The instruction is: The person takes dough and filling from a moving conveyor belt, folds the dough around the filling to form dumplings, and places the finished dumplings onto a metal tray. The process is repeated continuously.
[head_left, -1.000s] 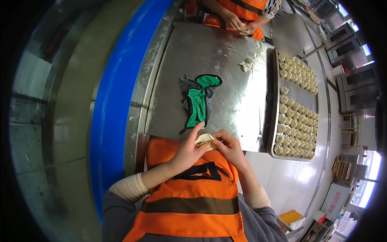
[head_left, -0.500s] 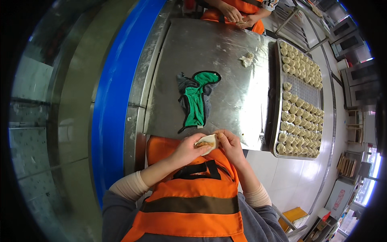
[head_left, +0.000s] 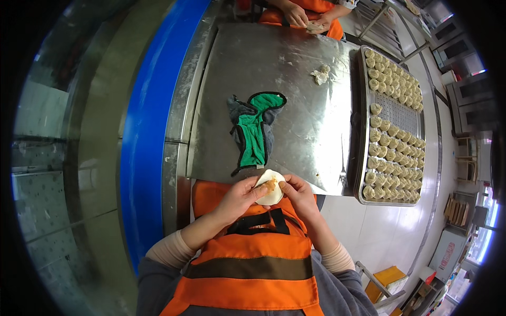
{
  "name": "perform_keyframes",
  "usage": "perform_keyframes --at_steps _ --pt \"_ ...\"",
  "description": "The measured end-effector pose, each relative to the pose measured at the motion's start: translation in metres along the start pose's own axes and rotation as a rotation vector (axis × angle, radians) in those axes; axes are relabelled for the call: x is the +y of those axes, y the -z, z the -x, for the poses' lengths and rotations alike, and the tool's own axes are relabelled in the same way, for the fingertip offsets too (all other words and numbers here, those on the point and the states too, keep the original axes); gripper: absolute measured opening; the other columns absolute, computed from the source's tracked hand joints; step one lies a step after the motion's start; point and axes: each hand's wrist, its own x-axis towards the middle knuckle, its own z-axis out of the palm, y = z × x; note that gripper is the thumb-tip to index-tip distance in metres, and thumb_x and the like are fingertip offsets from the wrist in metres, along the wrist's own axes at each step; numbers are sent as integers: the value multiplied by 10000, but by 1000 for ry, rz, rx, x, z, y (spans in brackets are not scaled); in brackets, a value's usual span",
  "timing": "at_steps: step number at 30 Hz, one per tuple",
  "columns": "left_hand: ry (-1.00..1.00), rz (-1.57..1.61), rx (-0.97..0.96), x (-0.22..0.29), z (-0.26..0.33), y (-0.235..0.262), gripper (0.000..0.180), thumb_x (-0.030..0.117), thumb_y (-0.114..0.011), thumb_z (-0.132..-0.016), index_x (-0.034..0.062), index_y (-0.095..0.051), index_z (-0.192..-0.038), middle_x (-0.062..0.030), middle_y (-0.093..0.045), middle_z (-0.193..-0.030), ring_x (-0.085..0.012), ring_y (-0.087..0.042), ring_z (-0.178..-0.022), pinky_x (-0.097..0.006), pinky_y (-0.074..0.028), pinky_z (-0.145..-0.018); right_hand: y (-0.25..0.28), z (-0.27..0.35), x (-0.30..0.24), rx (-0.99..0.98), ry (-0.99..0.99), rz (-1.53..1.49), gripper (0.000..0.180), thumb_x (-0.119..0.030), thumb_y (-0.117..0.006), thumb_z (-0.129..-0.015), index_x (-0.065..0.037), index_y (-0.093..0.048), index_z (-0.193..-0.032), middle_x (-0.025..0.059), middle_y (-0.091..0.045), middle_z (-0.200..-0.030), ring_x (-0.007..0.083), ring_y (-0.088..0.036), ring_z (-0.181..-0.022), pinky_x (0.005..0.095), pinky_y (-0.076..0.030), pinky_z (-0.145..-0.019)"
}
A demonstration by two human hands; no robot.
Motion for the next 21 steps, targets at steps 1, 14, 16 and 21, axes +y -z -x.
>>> perform_keyframes --at_steps 1,14,16,21 --pt "1 -38 -10 2 0 -1 332 234 -583 -1029 -9 -588 -1254 -35 -651 -1123 -87 -608 -1010 -245 -500 -874 4 0 2 5 5 8 140 -137 -656 -973 -17 -668 -1044 -11 -667 -917 57 -574 -822 218 -465 -747" --pt "-108 -55 241 -18 -2 -3 242 160 -623 -997 6 -618 -1185 -9 -669 -952 -65 -619 -780 -224 -511 -646 -11 -1 -10 98 342 665 128 -64 -702 -919 8 -684 -1024 6 -658 -862 72 -587 -770 268 -490 -674" --pt "-105 -81 300 -25 -4 1 224 136 -638 -984 7 -629 -1166 -12 -670 -946 -62 -617 -755 -224 -501 -596 -15 -2 -16 112 590 746 107 -46 -707 -902 2 -689 -996 19 -642 -837 80 -576 -743 265 -478 -646" --pt "-243 -522 250 -24 -4 -1 245 83 -649 -966 -28 -622 -1183 -17 -682 -1007 -58 -621 -885 -225 -520 -752 -21 1 -15 132 276 351 50 -25 -709 -887 -14 -692 -933 28 -630 -818 85 -563 -714 245 -465 -636"
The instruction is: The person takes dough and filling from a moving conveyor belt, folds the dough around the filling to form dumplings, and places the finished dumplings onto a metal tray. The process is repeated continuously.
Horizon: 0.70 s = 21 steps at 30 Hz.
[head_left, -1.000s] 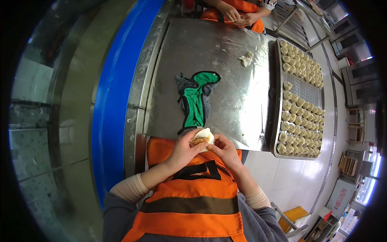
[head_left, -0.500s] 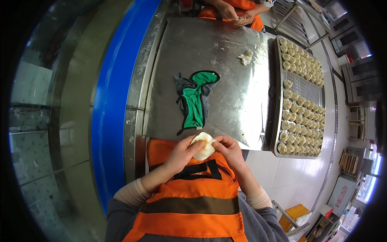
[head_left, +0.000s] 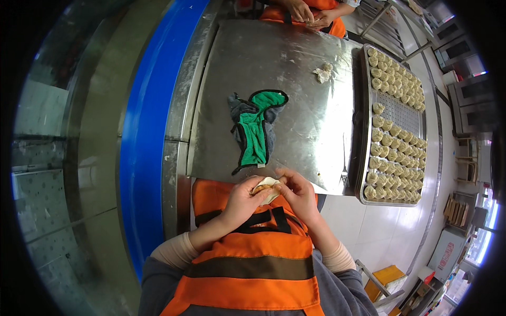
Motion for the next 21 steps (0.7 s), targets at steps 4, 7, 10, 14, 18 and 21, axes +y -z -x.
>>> perform_keyframes --at_steps 4,7,10,14,18,21 --pt "1 56 -45 -11 -2 -1 235 81 -641 -969 -36 -637 -1174 -28 -685 -1040 -66 -620 -931 -235 -516 -790 4 0 8 -19 57 165 90 -33 -716 -881 -11 -683 -962 45 -640 -842 107 -587 -721 256 -475 -645" --pt "171 304 -79 -7 0 2 245 80 -639 -967 -37 -642 -1182 -35 -684 -1062 -70 -620 -953 -235 -516 -810 10 -6 7 -47 325 426 110 -45 -720 -871 -8 -678 -965 90 -649 -867 194 -625 -739 302 -498 -658" --pt "194 277 -49 -9 -4 4 265 90 -622 -976 -33 -634 -1210 -46 -688 -1079 -82 -634 -958 -237 -520 -825 11 -9 -2 -93 518 603 118 -40 -716 -852 -10 -664 -954 125 -645 -875 289 -636 -772 361 -513 -676" --pt "-59 -97 -69 -2 -3 3 274 104 -601 -987 -28 -632 -1225 -64 -693 -1088 -101 -652 -968 -233 -525 -824 0 -4 -21 -69 196 388 134 -19 -708 -830 -23 -629 -938 118 -625 -855 327 -621 -786 403 -510 -695" --pt "262 289 -99 5 -4 5 251 74 -611 -966 -23 -638 -1196 -80 -695 -1053 -119 -668 -890 -248 -535 -716 10 -10 -2 -121 446 580 156 -8 -703 -831 -27 -623 -964 115 -624 -865 328 -616 -790 404 -504 -696" --pt "396 514 -91 0 -3 5 246 62 -615 -960 -15 -639 -1192 -70 -696 -1035 -100 -658 -796 -225 -519 -624 11 -10 -7 -144 527 691 150 1 -711 -828 -25 -634 -953 107 -630 -881 315 -616 -793 382 -505 -695"
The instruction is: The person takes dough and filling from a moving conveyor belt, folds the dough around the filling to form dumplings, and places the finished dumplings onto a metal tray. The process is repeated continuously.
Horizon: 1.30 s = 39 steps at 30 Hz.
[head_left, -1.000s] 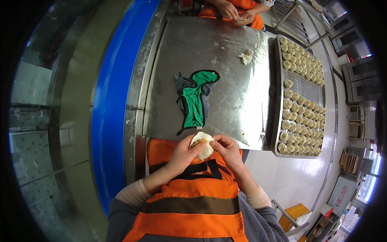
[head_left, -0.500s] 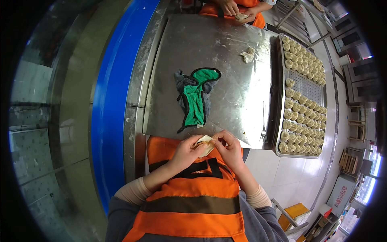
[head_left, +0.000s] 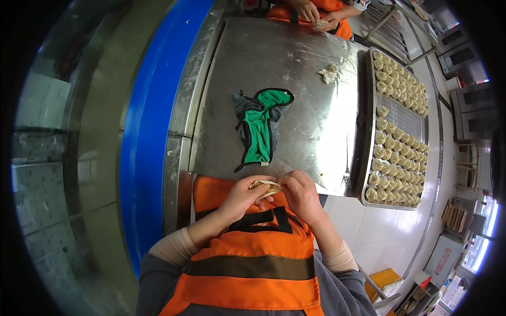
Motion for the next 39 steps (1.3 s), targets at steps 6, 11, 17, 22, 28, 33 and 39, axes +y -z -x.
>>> perform_keyframes --at_steps 6,11,17,22,28,33,39 --pt "-127 -457 42 -7 -4 6 258 72 -645 -947 -12 -656 -1190 -80 -696 -1001 -105 -641 -772 -251 -513 -641 -5 -2 -3 -60 -39 -40 155 -41 -698 -835 -44 -638 -978 121 -600 -860 343 -596 -802 424 -493 -723" --pt "-425 -681 56 -16 -8 9 376 74 -656 -941 0 -583 -1303 -97 -702 -1027 -120 -672 -861 -271 -534 -686 -2 -8 -19 -63 -85 -146 139 -56 -707 -836 -41 -650 -962 117 -616 -866 332 -610 -804 407 -498 -734" --pt "-14 -24 -66 -1 -2 4 351 49 -570 -988 3 -549 -1335 -69 -679 -1095 -133 -684 -934 -240 -552 -699 -5 -1 2 1 -132 -131 121 -47 -714 -830 -45 -653 -934 103 -620 -855 319 -611 -788 399 -504 -709" --pt "-132 -147 -82 -17 -4 10 329 64 -595 -982 -8 -579 -1302 -71 -676 -1087 -111 -669 -860 -252 -554 -669 -4 -7 -13 -13 -121 -177 160 -33 -728 -806 -61 -667 -951 84 -614 -851 291 -606 -791 385 -490 -712" --pt "-100 -469 -2 -7 -3 9 339 34 -625 -956 -33 -581 -1285 -58 -681 -1038 -95 -653 -840 -257 -543 -688 -3 -7 -7 -51 82 -18 191 -14 -745 -790 -46 -695 -971 78 -639 -850 261 -625 -784 360 -497 -693" --pt "-336 -503 -10 -2 -1 4 423 41 -587 -984 47 -506 -1400 -43 -654 -1088 -87 -631 -858 -226 -530 -654 -15 -2 -1 -19 -116 -197 198 -46 -748 -792 -78 -698 -981 64 -604 -825 267 -594 -766 382 -475 -699" --pt "-25 32 -66 -6 5 0 418 36 -494 -1023 71 -468 -1438 -53 -596 -1194 -96 -631 -900 -216 -530 -654 -3 -7 -4 -10 44 -7 214 -48 -755 -782 -73 -693 -985 66 -600 -818 273 -587 -763 393 -472 -706"
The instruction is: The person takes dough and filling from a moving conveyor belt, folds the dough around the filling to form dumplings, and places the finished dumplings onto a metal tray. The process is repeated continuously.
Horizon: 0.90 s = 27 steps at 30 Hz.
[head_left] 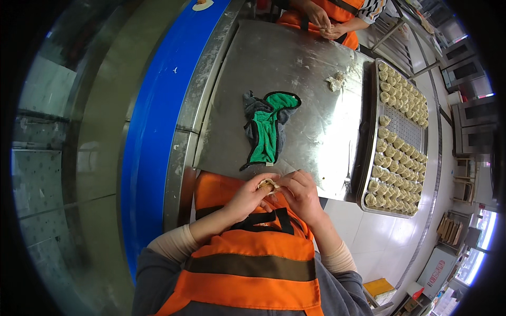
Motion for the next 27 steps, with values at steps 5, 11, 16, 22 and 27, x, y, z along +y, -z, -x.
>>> perform_keyframes --at_steps 5,11,16,22,27 --pt "-189 -423 37 -2 -4 6 394 18 -492 -1010 68 -524 -1400 -32 -588 -1132 -95 -632 -908 -213 -522 -647 -3 0 -1 -35 39 8 211 -43 -751 -781 -79 -683 -978 70 -619 -857 286 -599 -795 400 -477 -741" --pt "-528 -744 84 -16 -16 11 407 40 -522 -1008 80 -506 -1412 -15 -570 -1068 -84 -614 -812 -201 -491 -608 -14 0 3 0 -123 -187 160 -19 -738 -791 -45 -678 -937 82 -647 -879 292 -619 -803 382 -489 -722" --pt "9 -43 -60 7 -1 2 411 149 -464 -1069 105 -408 -1474 -27 -554 -1084 -85 -577 -811 -212 -472 -598 -10 3 9 58 -116 -123 158 -19 -747 -780 -48 -678 -918 73 -642 -864 279 -619 -794 376 -487 -727" --pt "-145 -80 -52 -6 -3 3 394 165 -392 -1093 97 -378 -1481 -25 -533 -1054 -79 -551 -801 -221 -490 -615 -1 -3 -7 31 -51 -67 182 32 -750 -762 -37 -676 -913 79 -650 -858 271 -626 -787 362 -489 -725" --pt "-216 -206 -27 -17 -8 9 359 118 -418 -1070 70 -453 -1424 -26 -559 -1033 -69 -569 -739 -209 -478 -551 -3 -8 -3 21 -19 -60 220 29 -745 -760 -58 -676 -950 65 -659 -868 266 -614 -771 363 -475 -728"
